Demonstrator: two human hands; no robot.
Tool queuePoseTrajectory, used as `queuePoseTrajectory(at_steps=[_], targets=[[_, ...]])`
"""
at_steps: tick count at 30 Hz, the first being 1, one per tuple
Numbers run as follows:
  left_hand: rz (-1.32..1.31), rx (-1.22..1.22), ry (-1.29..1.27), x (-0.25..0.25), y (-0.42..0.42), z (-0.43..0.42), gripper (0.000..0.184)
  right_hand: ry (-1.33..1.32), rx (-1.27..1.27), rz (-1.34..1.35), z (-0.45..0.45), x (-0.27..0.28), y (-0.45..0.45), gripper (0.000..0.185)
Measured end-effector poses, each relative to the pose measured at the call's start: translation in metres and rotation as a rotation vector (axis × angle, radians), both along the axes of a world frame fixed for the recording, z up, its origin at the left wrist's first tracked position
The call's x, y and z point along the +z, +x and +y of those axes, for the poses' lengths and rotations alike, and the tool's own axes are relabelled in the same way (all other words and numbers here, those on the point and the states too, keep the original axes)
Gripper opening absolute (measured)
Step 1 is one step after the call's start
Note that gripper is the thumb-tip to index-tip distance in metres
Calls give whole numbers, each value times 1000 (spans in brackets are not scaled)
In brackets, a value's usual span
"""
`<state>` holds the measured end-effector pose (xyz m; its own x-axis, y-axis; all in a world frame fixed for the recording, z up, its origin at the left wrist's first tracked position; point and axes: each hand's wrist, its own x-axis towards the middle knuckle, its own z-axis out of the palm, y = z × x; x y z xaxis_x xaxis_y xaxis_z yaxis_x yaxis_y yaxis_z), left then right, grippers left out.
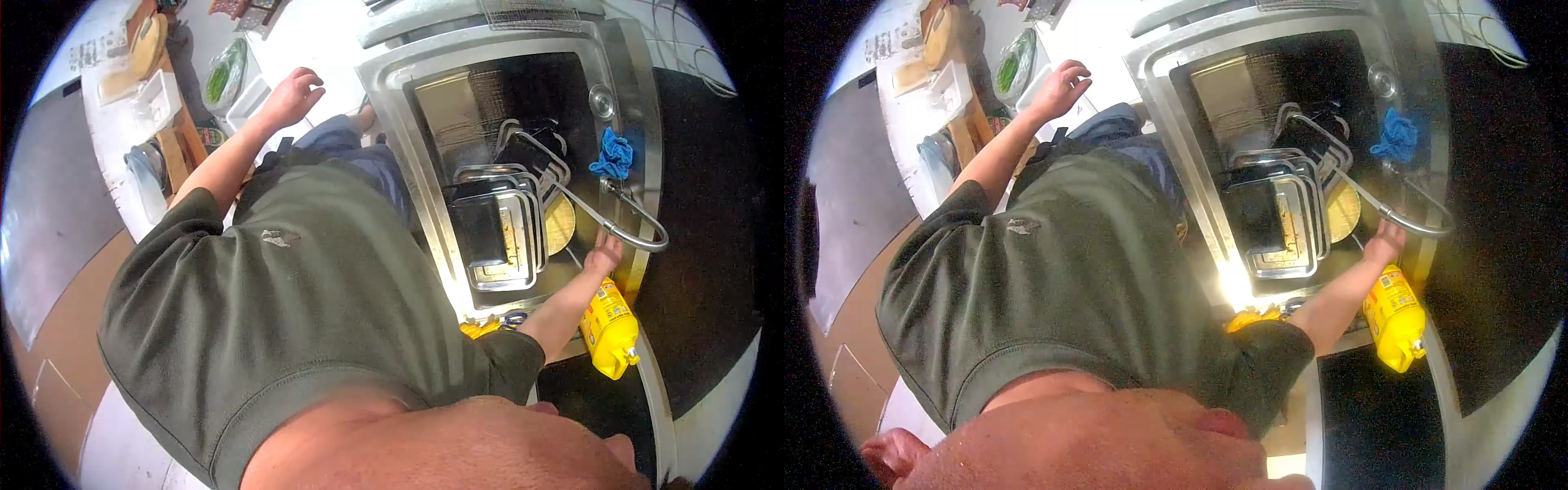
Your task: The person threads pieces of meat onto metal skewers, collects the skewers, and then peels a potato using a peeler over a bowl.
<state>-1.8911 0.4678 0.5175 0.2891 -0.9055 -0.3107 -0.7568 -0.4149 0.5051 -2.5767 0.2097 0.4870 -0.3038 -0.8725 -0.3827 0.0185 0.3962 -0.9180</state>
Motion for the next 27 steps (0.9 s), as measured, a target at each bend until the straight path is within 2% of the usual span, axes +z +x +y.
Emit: queuePoseTrajectory(at_steps=[4, 7, 10, 11, 14, 15, 17, 19, 20, 22, 27], targets=[[-15, -17, 17, 1, -3, -3, 23, -45, -213, -203, -21, -1, 2, 25], [-28, -22, 61, 2, -7, -8, 23, -118, -257, -206, -37, -3, 20, 29], [-51, -40, 55, 1, -8, -8, 23, -166, -281, -208, -53, -10, 16, 30], [-48, -36, 60, 2, -8, -7, 23, -171, -229, -256, -54, -3, 17, 28], [-34, -27, 62, 4, -6, -9, 22, -149, -332, -418, -66, 5, 23, 26], [-26, -23, 61, 5, -6, -8, 22, -229, -155, -441, -65, 22, 42, 23], [-13, -1, 52, 7, -6, -5, 22, -451, 143, -60, -81, 5, 24, 21], [-9, 25, 36, 8, -1, -2, 22, -254, -175, -285, -87, 8, 20, 21], [-22, 35, 27, 7, 2, 1, 22, -227, -234, -278, -82, 7, 15, 21], [-46, 58, 9, 3, 9, 9, 23, -208, -240, -404, -82, -23, -22, 21], [-97, 44, 61, 1, 10, 15, 23, -176, -249, -282, -78, -22, -2, 21]])
